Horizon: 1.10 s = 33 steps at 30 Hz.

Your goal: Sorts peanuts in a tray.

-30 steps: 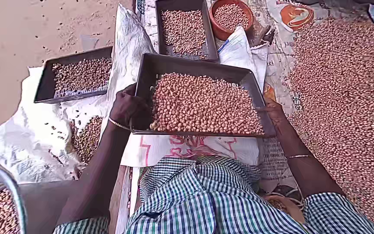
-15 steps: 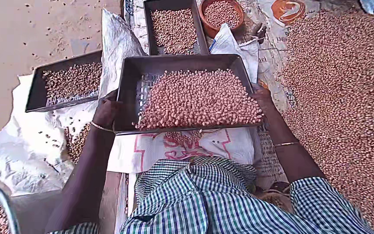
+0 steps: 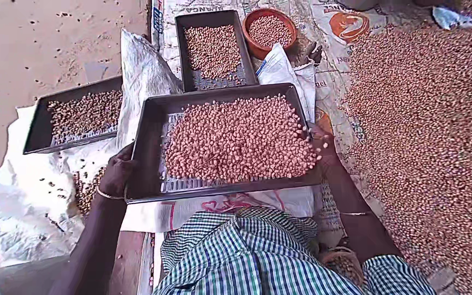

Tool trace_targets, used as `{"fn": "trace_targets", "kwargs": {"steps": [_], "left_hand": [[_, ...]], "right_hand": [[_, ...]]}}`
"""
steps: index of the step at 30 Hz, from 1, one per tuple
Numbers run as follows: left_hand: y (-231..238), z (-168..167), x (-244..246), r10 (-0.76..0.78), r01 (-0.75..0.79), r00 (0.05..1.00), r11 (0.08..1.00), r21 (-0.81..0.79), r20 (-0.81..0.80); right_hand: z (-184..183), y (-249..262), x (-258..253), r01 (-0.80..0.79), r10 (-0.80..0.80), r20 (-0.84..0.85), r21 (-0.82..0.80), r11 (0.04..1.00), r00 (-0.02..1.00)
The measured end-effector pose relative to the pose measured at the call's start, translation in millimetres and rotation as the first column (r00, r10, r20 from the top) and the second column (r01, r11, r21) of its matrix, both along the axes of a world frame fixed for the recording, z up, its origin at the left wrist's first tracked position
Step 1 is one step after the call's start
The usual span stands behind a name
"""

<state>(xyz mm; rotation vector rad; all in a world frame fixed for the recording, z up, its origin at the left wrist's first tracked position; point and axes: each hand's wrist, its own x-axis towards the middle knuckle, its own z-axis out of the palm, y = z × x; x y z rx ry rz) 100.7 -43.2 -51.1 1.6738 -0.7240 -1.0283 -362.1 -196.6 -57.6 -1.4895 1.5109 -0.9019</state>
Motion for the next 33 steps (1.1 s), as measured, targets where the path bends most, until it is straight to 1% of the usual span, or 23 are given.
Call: {"fn": "trace_targets", "kwargs": {"steps": [2, 3, 4, 6, 8, 9, 10, 11, 12, 13, 15, 16, 17, 19, 21, 22, 23, 24, 26, 28, 30, 31, 33], "left_hand": [[41.2, -27.0, -0.6, -0.023, 0.020, 1.000, 0.986, -0.163, -0.015], [51.3, -30.0, -9.9, -0.023, 0.018, 1.000, 0.974, -0.227, -0.022], [51.0, -21.6, -25.0, -0.014, 0.008, 1.000, 0.967, -0.255, -0.024], [26.5, 10.7, -52.7, -0.020, 0.025, 1.000, 0.973, -0.231, 0.023], [-14.4, 42.4, -61.4, -0.002, 0.003, 1.000, 0.992, -0.130, 0.005], [-30.9, 46.8, -54.1, 0.005, -0.004, 1.000, 0.999, -0.047, 0.013], [-39.4, 38.9, -39.1, -0.004, 0.004, 1.000, 1.000, 0.024, 0.015], [-38.6, 24.7, -21.7, -0.013, 0.012, 1.000, 0.998, 0.053, 0.011], [-25.9, 9.3, -8.5, -0.022, 0.022, 1.000, 0.999, 0.046, 0.002], [-4.8, -7.5, -3.1, -0.023, 0.023, 1.000, 1.000, -0.004, -0.014], [31.8, -30.9, -7.5, -0.015, 0.011, 1.000, 0.987, -0.159, -0.025], [42.1, -34.7, -14.8, -0.025, 0.019, 0.999, 0.975, -0.224, -0.023], [42.4, -29.6, -25.3, -0.034, 0.033, 0.999, 0.967, -0.253, -0.002], [21.2, 2.0, -49.1, -0.040, 0.047, 0.999, 0.971, -0.236, 0.033], [-13.4, 34.0, -60.6, -0.056, 0.059, 0.998, 0.988, -0.145, 0.026], [-28.0, 40.3, -56.8, -0.055, 0.056, 0.998, 0.996, -0.069, 0.022], [-35.2, 35.5, -46.8, -0.045, 0.045, 0.999, 0.999, -0.010, 0.014], [-32.9, 21.4, -34.6, -0.028, 0.027, 1.000, 1.000, 0.015, 0.007], [0.1, -20.0, -14.0, 0.003, -0.005, 0.999, 0.998, -0.056, -0.040], [33.2, -41.3, -15.9, 0.011, -0.019, 0.999, 0.986, -0.168, -0.049], [43.8, -31.7, -35.3, -0.007, 0.003, 1.000, 0.979, -0.204, -0.022], [34.5, -17.9, -45.2, -0.017, 0.016, 1.000, 0.981, -0.193, -0.003], [2.4, 9.5, -58.9, -0.052, 0.052, 0.999, 0.992, -0.118, 0.002]], "right_hand": [[-7.8, 49.5, -1.1, 0.048, -0.034, 0.122, -0.119, 0.992, 0.992], [-18.6, 64.9, -9.2, 0.072, -0.041, 0.192, -0.155, 0.985, 0.981], [-30.0, 69.6, -19.0, 0.102, -0.062, 0.247, -0.155, 0.983, 0.967], [-48.7, 48.0, -36.8, 0.144, -0.120, 0.287, -0.065, 0.987, 0.950], [-48.6, -2.4, -42.9, 0.095, -0.109, 0.227, 0.071, 0.993, 0.968], [-43.3, -21.5, -38.8, 0.067, -0.084, 0.170, 0.104, 0.992, 0.982], [-33.6, -31.2, -30.8, 0.030, -0.042, 0.123, 0.094, 0.995, 0.992], [-22.1, -34.5, -19.3, 0.006, -0.010, 0.089, 0.051, 0.999, 0.996], [-12.7, -24.1, -8.9, -0.003, 0.002, 0.086, 0.010, 1.000, 0.996], [-6.9, -1.3, -2.4, 0.006, -0.003, 0.105, -0.027, 1.000, 0.994], [-16.5, 48.4, -2.5, 0.076, -0.057, 0.162, -0.114, 0.991, 0.985], [-25.8, 65.0, -10.4, 0.105, -0.077, 0.196, -0.142, 0.984, 0.978], [-34.7, 69.7, -20.8, 0.131, -0.096, 0.220, -0.147, 0.980, 0.971], [-50.4, 48.2, -39.8, 0.145, -0.127, 0.248, -0.055, 0.988, 0.960], [-53.7, -1.2, -52.4, 0.080, -0.094, 0.228, 0.069, 0.994, 0.969], [-47.0, -21.8, -50.2, 0.041, -0.060, 0.196, 0.099, 0.994, 0.979], [-37.1, -34.5, -41.9, 0.011, -0.025, 0.160, 0.090, 0.996, 0.987], [-24.8, -36.5, -29.2, -0.004, -0.001, 0.128, 0.045, 0.999, 0.992], [-9.2, -3.4, -9.3, 0.002, 0.005, 0.111, -0.060, 0.998, 0.994], [-17.2, 46.5, -9.8, 0.071, -0.043, 0.167, -0.160, 0.985, 0.985], [-33.3, 74.5, -27.9, 0.134, -0.092, 0.256, -0.151, 0.979, 0.962], [-41.4, 69.6, -37.7, 0.154, -0.116, 0.278, -0.118, 0.981, 0.953], [-53.1, 36.8, -53.0, 0.166, -0.159, 0.253, -0.007, 0.986, 0.954]]}}
